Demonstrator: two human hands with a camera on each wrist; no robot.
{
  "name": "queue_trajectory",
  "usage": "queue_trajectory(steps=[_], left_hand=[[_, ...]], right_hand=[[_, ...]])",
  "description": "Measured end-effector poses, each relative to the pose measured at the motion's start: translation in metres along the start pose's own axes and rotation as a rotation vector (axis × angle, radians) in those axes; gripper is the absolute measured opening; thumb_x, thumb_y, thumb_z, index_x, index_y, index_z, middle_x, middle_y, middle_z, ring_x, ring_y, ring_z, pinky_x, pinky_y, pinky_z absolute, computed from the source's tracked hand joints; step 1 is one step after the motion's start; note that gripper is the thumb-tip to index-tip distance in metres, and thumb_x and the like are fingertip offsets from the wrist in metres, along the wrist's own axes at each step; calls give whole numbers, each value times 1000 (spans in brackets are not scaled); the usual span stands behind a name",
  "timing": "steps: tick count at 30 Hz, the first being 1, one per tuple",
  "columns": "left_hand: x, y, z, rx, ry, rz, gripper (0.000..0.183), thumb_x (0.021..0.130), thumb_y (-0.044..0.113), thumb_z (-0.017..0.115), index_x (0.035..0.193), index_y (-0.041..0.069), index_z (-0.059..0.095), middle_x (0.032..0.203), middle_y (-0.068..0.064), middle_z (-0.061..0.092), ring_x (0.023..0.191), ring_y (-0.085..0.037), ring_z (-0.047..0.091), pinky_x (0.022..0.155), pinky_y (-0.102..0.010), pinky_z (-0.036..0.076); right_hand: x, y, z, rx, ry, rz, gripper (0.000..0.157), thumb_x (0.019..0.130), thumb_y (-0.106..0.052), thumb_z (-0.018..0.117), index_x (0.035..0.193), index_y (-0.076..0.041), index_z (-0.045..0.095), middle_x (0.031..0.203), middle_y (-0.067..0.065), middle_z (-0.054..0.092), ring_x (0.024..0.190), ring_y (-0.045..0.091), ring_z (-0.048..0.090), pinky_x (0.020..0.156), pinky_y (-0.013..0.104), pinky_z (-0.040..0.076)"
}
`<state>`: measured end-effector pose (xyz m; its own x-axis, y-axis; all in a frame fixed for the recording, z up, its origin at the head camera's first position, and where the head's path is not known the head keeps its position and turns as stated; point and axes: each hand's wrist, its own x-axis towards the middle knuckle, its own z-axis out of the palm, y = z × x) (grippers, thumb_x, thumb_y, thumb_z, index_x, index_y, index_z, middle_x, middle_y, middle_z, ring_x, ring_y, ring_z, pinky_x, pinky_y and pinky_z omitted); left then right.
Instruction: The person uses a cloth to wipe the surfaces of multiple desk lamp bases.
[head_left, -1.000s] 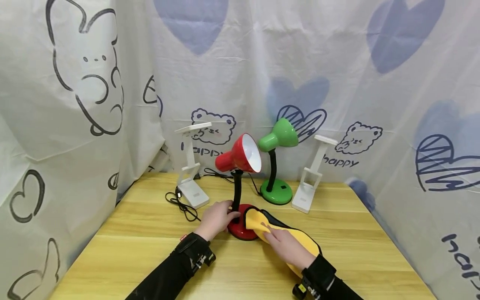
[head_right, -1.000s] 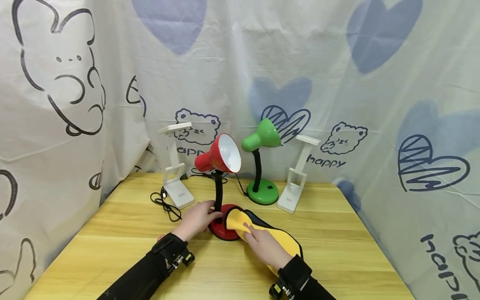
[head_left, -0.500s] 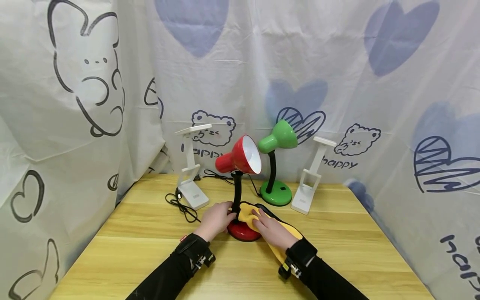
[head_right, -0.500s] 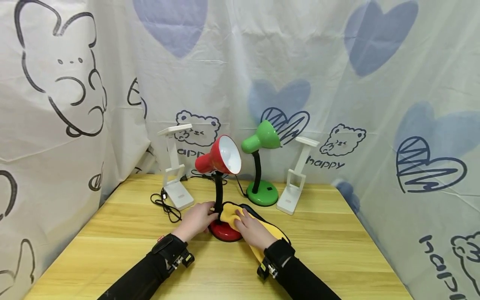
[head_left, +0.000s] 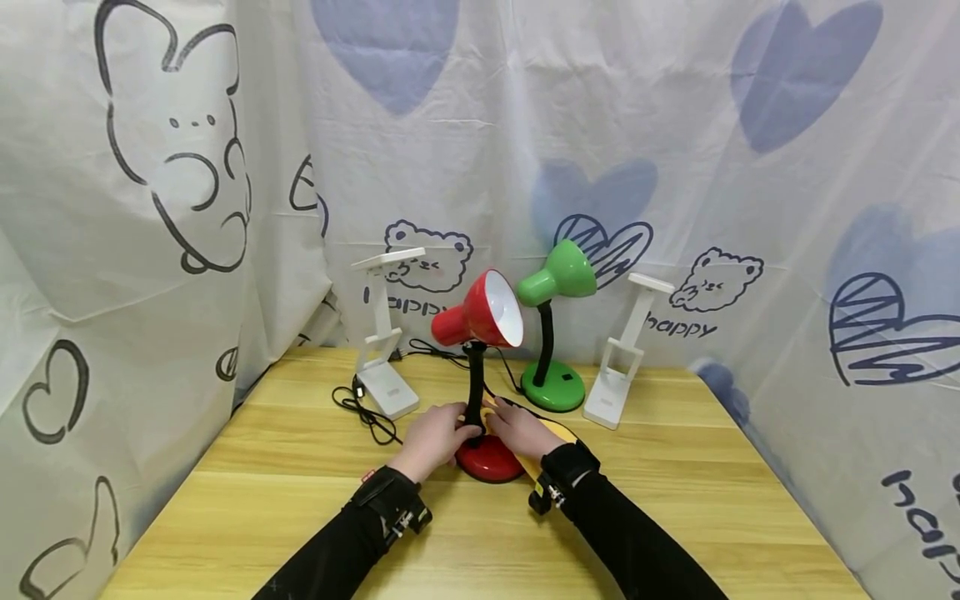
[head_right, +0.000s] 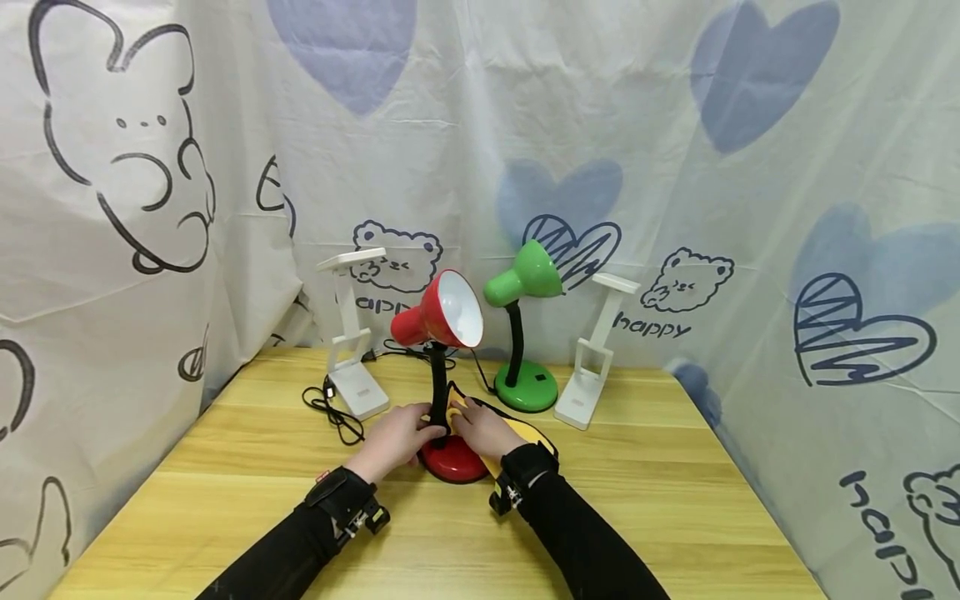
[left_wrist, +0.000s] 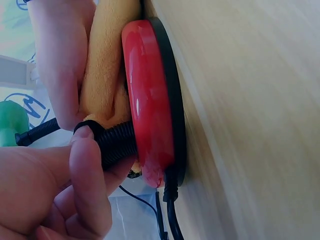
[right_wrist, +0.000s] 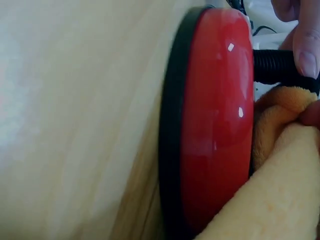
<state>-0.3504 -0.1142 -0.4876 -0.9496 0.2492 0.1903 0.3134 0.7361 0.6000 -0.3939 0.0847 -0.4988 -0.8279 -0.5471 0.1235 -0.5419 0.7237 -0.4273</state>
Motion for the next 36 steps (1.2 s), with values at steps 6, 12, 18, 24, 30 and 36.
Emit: queue_trajectory(steps=[6,12,18,24,30,36], left_hand=[[-1,0,-1,1,-1,-5,25,93,38,63,109,20,65,62,0,64,34,-9,53,44,-32,44],[0,2,1,48,6,-9,28,95,40,60,110,18,64,58,5,60,33,-7,52,46,-29,43],[2,0,2,101,52,0,26,92,40,64,105,18,67,70,5,65,43,-6,52,47,-28,42],[2,-1,-3,129,59,8,22,92,40,65,99,19,66,75,5,65,47,-8,52,47,-28,41],[0,-3,-5,69,24,1,22,93,38,64,104,19,65,68,7,63,37,-8,53,44,-29,43],[0,0,-4,126,46,21,17,92,39,65,96,22,66,75,6,66,54,-10,56,50,-29,42]], right_hand=[[-15,-1,0,-83,-72,-71,42,107,-28,31,135,-11,57,150,15,41,141,33,34,112,54,28],[-42,-6,2,-75,-86,-87,49,106,-39,28,140,-14,52,151,10,39,143,24,31,115,50,23],[-76,-20,1,-109,-147,-153,51,105,-45,30,147,-18,41,154,4,36,144,23,31,115,48,25],[-93,-35,4,-390,-80,-387,45,102,-39,46,144,-22,47,152,5,40,140,29,37,107,49,37],[-75,-51,12,-684,109,-489,37,92,-38,65,127,-31,61,123,3,57,109,24,55,76,39,49],[-56,-60,18,-777,211,-541,21,87,-39,71,107,-33,72,105,-2,59,95,20,57,65,33,48]])
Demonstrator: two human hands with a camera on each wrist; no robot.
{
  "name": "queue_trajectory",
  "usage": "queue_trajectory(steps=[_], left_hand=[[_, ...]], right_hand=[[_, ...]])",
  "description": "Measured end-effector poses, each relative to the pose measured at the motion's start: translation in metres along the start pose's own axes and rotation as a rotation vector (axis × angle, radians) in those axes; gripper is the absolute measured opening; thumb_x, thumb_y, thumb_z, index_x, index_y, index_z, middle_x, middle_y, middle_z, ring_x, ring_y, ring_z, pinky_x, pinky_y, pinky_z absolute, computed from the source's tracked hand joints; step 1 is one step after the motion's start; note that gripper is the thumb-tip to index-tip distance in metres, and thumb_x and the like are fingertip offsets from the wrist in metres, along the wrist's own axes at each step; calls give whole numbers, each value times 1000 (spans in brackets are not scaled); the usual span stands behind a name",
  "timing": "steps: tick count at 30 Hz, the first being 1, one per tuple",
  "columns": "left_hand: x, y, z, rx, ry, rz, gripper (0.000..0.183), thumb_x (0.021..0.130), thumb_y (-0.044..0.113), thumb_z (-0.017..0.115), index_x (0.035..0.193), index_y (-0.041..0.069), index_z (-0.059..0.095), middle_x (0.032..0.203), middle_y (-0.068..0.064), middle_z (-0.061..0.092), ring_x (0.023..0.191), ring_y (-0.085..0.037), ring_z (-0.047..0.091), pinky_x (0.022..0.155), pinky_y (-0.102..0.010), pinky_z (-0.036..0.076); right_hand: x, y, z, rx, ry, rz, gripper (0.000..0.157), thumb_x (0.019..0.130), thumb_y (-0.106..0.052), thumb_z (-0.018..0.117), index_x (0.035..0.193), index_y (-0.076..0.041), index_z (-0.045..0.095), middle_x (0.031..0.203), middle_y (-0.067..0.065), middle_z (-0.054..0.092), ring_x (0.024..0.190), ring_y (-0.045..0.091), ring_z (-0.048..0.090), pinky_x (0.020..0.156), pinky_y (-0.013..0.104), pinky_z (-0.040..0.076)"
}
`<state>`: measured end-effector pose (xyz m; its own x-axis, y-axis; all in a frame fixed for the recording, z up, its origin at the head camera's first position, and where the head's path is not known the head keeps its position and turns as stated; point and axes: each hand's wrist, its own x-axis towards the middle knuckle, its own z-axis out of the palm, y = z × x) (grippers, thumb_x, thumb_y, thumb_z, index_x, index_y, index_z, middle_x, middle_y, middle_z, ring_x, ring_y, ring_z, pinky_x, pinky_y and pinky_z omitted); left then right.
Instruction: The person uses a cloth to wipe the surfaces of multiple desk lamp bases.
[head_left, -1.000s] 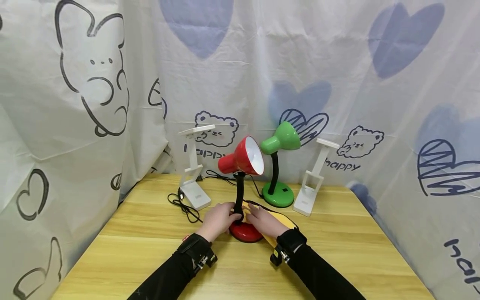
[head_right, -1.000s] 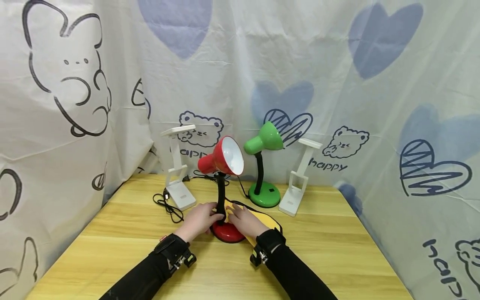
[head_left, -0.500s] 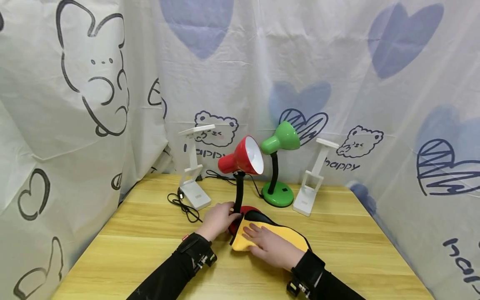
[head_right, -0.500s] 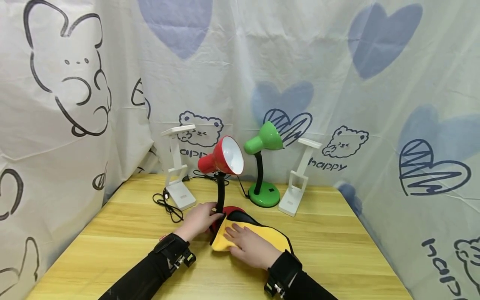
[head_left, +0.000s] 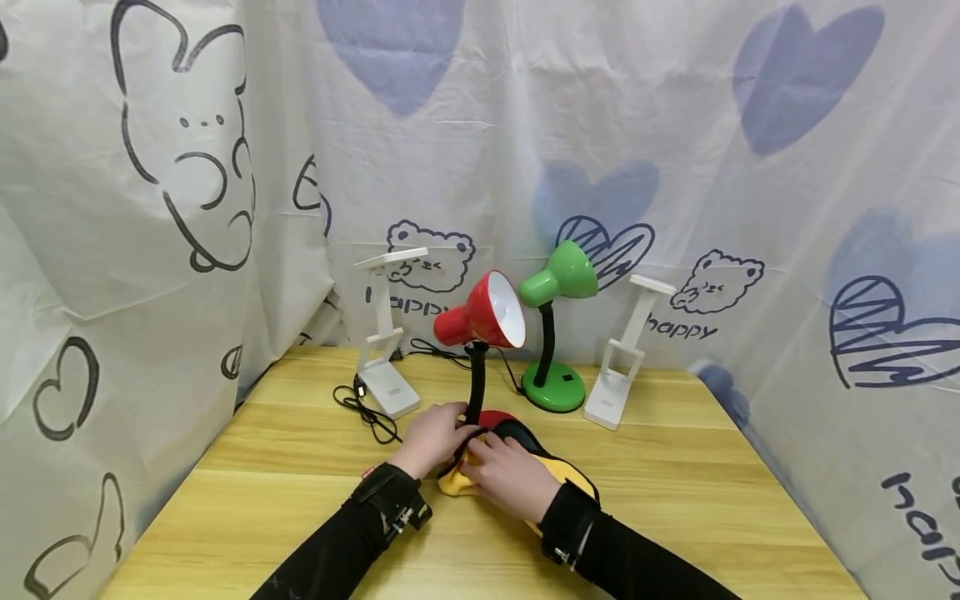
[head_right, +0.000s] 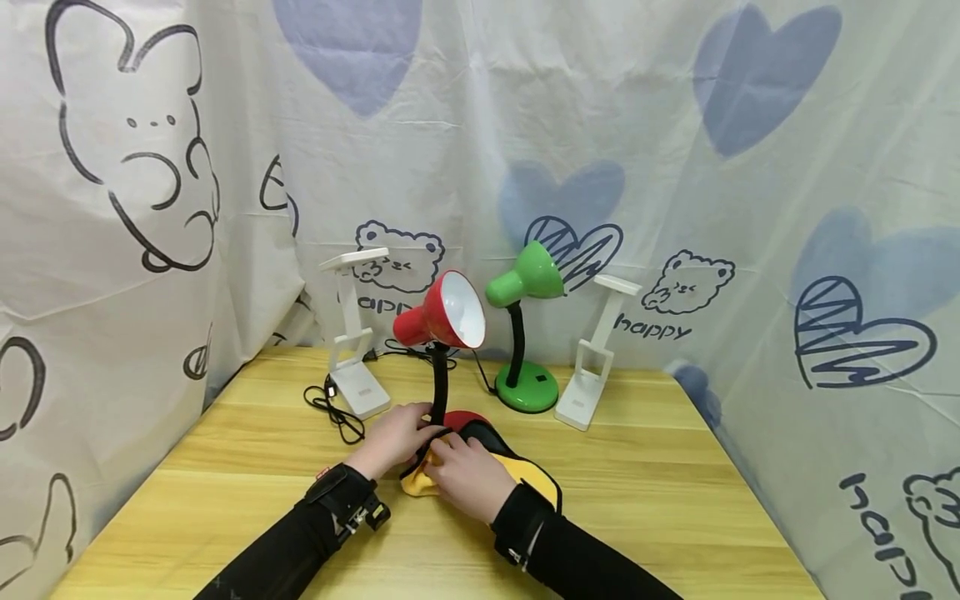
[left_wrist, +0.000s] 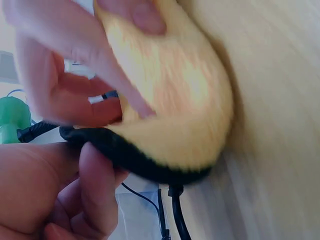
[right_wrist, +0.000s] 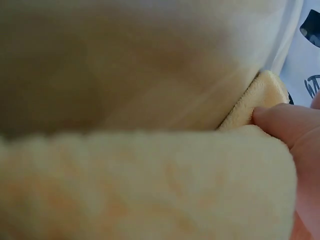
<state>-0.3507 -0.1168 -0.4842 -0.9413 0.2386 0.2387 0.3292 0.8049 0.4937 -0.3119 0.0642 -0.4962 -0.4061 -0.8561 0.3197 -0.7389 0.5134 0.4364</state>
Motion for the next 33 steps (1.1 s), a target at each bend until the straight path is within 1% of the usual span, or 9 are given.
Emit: queue_trajectory(steps=[3,6,10,13,17,21,27,33], left_hand=[[-1,0,0,43,13,14,15,92,39,65,90,25,64,77,7,65,64,-12,58,54,-30,42],[0,0,1,67,18,26,15,93,39,64,91,24,65,80,6,66,67,-14,60,56,-31,43],[1,0,2,58,11,8,20,92,41,64,99,22,67,85,4,68,67,-14,59,56,-31,43],[1,0,2,40,-1,-5,23,91,42,65,101,21,67,84,3,67,64,-13,57,55,-31,42],[2,-1,1,14,-23,-15,22,91,42,65,99,21,66,79,6,64,59,-12,53,53,-30,40],[3,-2,2,-9,-36,-19,22,91,43,65,97,22,66,75,8,62,57,-11,52,52,-30,40],[3,-5,2,0,-28,-25,23,90,45,65,95,23,66,75,8,63,60,-11,54,53,-30,39],[3,-3,0,-5,-31,-14,23,90,45,66,94,23,65,74,9,62,61,-11,54,54,-31,39]], right_hand=[[6,0,1,6,15,-8,13,89,-35,70,101,-32,74,100,-2,59,92,19,58,67,32,50],[5,3,1,13,11,-36,10,90,-31,69,99,-31,74,96,-3,59,87,17,58,70,30,50],[-5,11,0,50,9,-82,9,90,-27,69,97,-31,72,95,-5,59,82,15,56,73,29,49],[-16,19,-2,78,13,-99,10,88,-27,71,97,-32,72,95,-7,60,81,14,54,70,28,47],[-32,32,-3,98,11,-100,13,86,-26,73,97,-33,69,97,-11,58,82,12,52,68,26,45],[-45,43,1,98,9,-103,18,84,-19,74,96,-31,66,99,-12,57,85,11,52,71,26,46],[-50,51,5,113,-1,-103,20,86,-15,71,98,-30,65,99,-13,56,88,10,52,75,27,46],[-57,64,9,153,-22,-66,22,85,-11,69,96,-30,64,102,-13,57,93,10,53,80,29,47]])
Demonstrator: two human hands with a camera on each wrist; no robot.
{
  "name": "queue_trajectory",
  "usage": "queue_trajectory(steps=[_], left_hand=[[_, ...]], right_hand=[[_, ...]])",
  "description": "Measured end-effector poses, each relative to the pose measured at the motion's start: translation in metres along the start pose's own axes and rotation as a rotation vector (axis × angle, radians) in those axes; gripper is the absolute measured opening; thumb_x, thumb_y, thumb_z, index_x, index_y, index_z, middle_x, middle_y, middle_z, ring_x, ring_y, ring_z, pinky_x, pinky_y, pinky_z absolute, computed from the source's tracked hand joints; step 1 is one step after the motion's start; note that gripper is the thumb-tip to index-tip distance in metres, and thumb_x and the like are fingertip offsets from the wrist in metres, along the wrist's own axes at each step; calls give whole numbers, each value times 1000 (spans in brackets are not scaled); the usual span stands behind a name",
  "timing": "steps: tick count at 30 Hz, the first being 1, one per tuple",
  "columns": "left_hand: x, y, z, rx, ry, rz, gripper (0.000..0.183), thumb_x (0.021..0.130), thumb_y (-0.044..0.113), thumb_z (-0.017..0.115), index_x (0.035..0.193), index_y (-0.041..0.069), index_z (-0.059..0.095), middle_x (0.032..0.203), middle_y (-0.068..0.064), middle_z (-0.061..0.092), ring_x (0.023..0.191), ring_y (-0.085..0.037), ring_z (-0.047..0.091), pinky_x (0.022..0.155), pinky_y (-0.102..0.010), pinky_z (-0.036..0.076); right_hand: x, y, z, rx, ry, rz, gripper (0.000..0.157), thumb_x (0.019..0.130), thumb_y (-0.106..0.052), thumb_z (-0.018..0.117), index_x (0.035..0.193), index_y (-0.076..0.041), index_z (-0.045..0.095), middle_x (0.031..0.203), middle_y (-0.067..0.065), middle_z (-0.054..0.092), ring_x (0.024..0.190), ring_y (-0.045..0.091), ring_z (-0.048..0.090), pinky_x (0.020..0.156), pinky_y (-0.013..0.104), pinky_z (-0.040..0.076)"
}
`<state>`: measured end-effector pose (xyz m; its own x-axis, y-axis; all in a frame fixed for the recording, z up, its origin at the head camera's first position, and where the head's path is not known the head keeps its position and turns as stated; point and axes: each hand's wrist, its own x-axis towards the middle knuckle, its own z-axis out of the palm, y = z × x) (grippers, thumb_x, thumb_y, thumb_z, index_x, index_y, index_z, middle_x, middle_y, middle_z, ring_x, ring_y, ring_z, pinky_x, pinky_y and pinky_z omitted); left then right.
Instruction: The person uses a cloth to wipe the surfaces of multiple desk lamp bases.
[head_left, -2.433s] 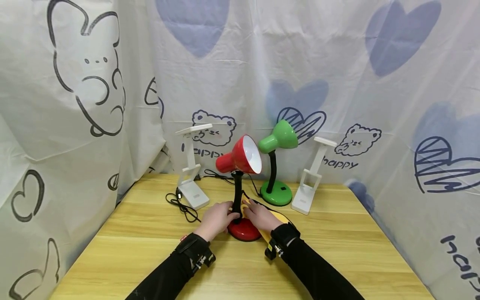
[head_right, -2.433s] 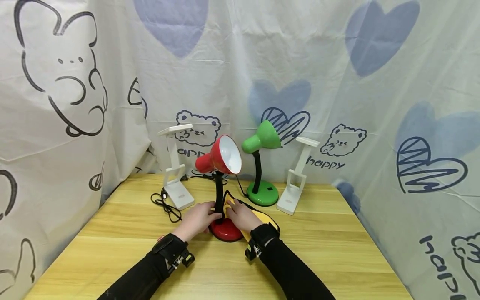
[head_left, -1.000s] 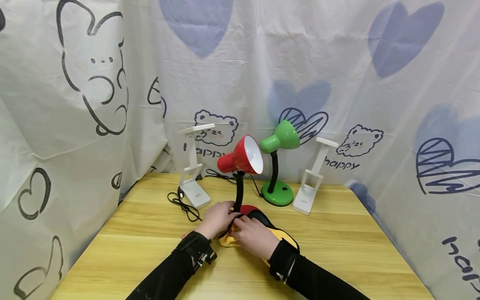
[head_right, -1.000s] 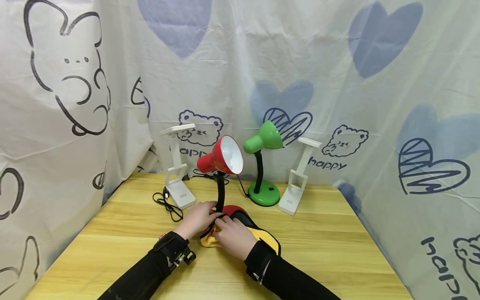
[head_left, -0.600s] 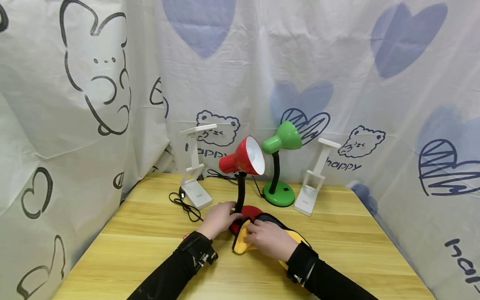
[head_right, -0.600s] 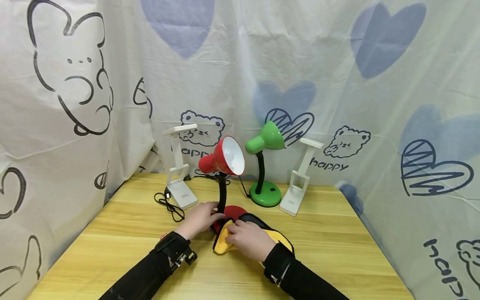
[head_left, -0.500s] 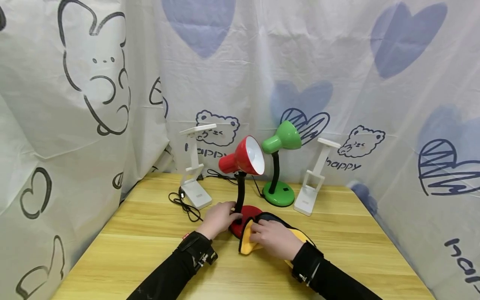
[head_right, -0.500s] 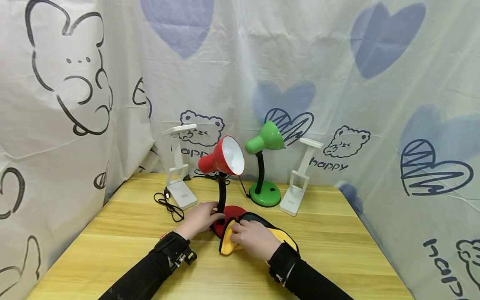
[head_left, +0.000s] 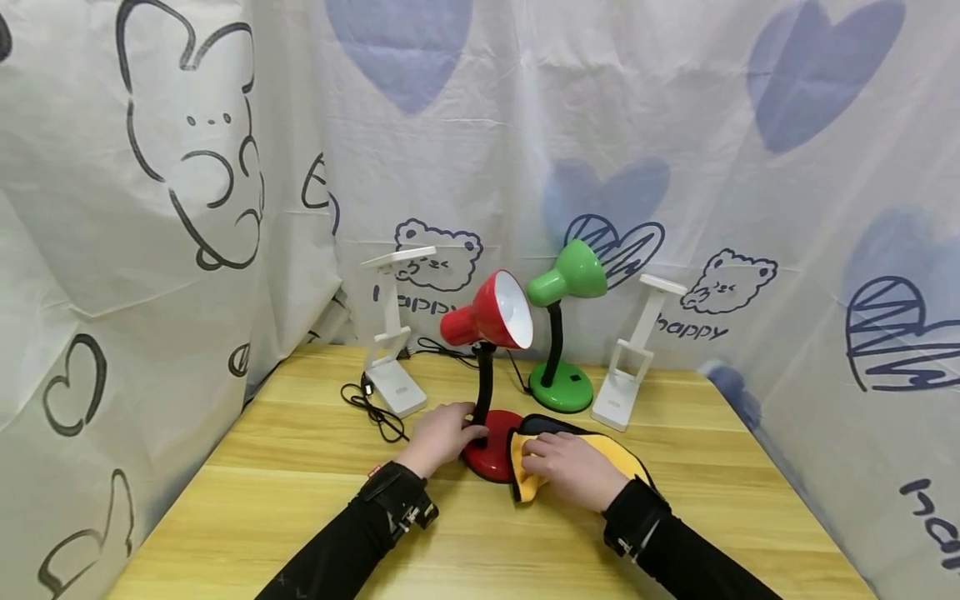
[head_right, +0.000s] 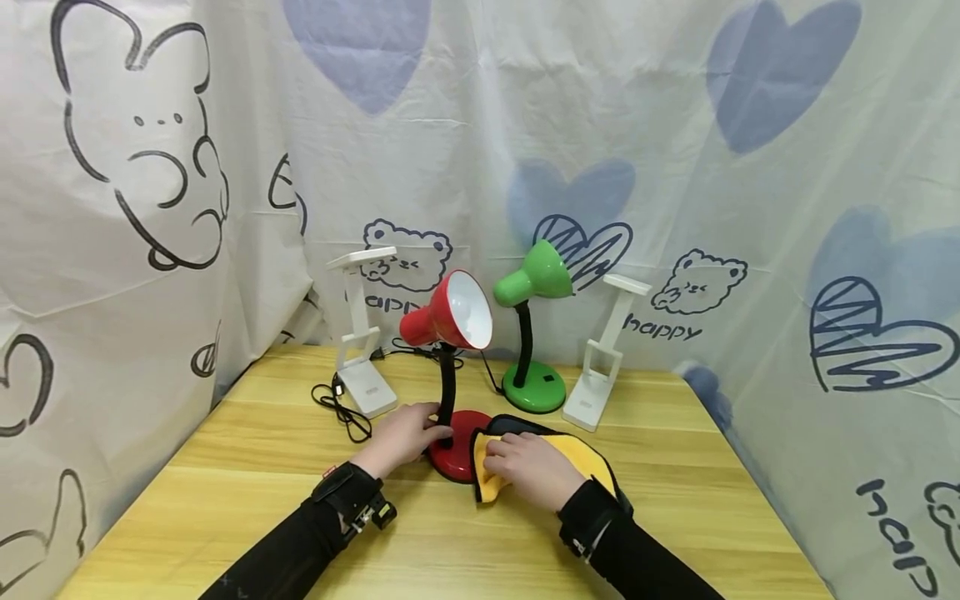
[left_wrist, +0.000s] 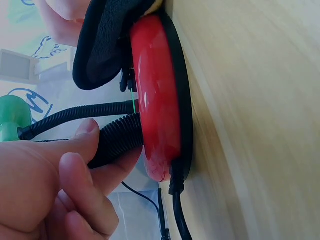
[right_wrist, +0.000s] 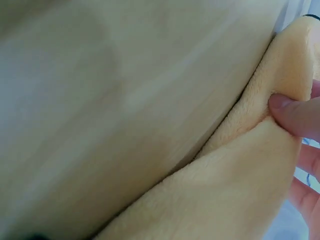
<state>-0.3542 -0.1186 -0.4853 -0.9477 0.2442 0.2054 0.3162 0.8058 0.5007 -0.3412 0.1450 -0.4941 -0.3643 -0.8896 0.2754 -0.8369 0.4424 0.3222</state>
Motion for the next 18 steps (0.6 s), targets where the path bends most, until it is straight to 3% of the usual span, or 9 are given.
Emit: queue_trajectory(steps=[11,18], left_hand=[[-2,1,-1,-5,1,-13,28,89,45,67,103,21,68,89,2,71,76,-17,64,59,-32,44],[-2,1,-1,-8,-3,-2,28,89,45,66,102,21,67,76,7,66,65,-12,57,56,-31,41]], right_hand=[[-4,31,14,-15,2,132,29,81,1,70,91,-26,64,104,-11,63,94,8,60,83,29,51],[2,29,9,40,-9,161,30,80,3,68,83,-26,63,89,-15,56,75,3,53,66,24,48]])
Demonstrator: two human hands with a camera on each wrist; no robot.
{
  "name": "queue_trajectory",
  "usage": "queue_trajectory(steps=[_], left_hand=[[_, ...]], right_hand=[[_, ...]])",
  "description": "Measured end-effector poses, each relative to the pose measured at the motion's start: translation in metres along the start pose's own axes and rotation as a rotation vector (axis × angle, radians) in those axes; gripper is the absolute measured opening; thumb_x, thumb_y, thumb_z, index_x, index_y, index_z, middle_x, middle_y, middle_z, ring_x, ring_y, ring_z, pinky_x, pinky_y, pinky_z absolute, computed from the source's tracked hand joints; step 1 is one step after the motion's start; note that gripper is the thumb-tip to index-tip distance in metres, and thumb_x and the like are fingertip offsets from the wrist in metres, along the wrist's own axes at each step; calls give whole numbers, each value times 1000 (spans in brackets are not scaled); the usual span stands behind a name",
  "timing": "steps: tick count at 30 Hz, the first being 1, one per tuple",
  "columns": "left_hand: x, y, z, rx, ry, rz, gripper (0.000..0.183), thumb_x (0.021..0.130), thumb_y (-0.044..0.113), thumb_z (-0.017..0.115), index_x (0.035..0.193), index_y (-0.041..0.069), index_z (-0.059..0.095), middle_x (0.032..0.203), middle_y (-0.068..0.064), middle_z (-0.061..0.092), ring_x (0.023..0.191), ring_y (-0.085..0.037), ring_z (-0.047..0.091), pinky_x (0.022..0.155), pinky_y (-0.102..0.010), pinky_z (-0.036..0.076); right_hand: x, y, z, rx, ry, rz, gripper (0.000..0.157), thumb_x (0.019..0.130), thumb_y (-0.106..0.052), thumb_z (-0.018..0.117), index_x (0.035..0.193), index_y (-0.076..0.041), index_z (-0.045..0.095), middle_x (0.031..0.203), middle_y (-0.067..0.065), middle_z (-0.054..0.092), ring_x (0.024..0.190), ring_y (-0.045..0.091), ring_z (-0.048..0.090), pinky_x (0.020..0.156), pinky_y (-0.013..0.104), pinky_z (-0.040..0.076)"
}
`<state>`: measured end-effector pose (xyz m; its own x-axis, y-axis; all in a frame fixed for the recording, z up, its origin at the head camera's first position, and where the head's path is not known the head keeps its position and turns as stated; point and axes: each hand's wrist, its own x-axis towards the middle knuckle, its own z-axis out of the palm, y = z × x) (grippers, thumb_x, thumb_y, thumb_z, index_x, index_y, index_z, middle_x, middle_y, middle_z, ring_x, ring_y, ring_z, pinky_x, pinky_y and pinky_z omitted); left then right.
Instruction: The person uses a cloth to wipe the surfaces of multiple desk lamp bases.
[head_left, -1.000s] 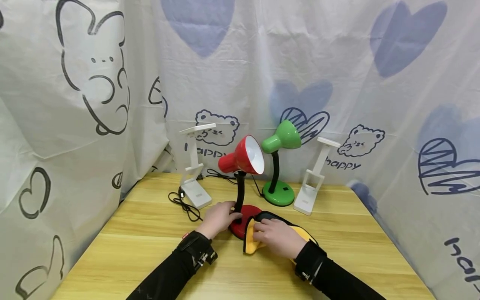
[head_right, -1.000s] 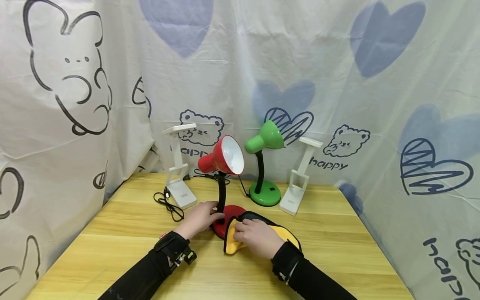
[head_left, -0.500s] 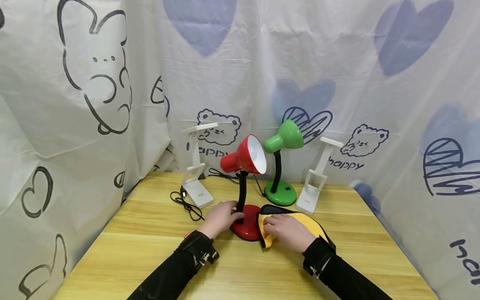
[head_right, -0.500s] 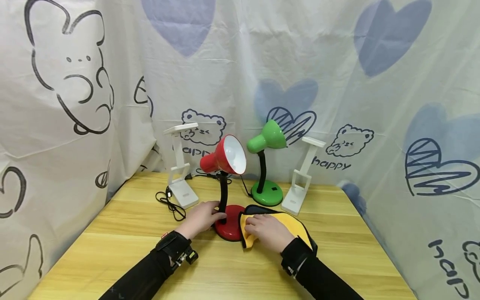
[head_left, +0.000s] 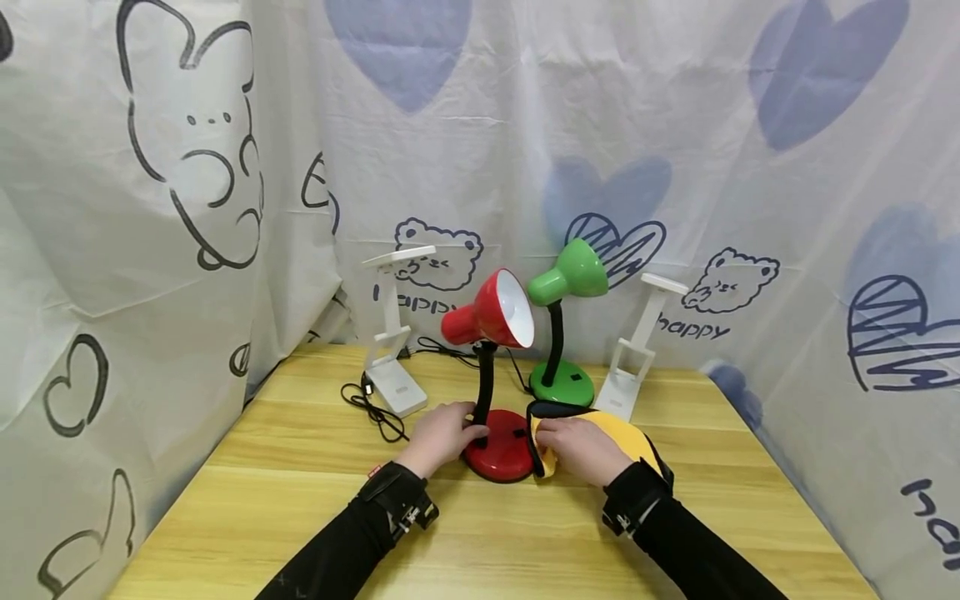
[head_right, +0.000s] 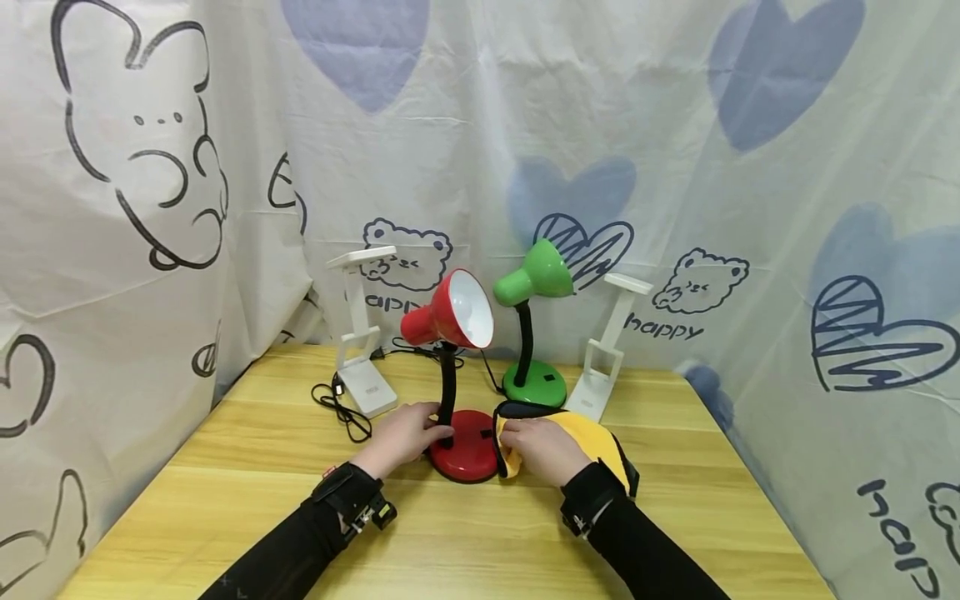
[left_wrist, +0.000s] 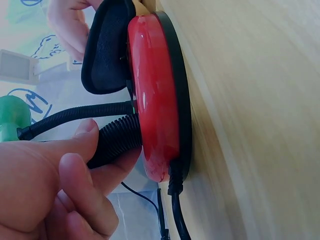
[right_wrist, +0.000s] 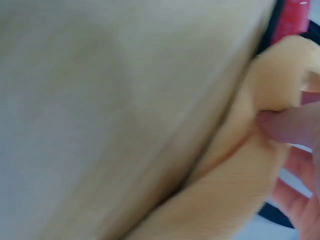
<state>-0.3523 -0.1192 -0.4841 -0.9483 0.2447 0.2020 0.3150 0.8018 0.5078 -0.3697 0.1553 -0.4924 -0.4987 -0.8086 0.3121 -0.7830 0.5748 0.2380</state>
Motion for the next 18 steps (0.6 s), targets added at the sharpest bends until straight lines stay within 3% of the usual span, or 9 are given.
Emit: queue_trajectory(steps=[11,18], left_hand=[[2,-2,2,19,5,-7,25,89,47,65,97,23,66,75,7,64,61,-12,53,53,-30,39],[1,-1,2,36,22,-1,26,89,46,66,99,22,67,84,4,67,66,-14,57,57,-32,42]], right_hand=[[15,-45,-26,-33,-54,-150,23,78,-6,74,86,-28,72,86,-11,57,78,9,53,69,24,47],[32,-71,-26,-44,-15,-144,19,80,-15,74,81,-34,73,81,-9,51,74,11,50,65,25,43]])
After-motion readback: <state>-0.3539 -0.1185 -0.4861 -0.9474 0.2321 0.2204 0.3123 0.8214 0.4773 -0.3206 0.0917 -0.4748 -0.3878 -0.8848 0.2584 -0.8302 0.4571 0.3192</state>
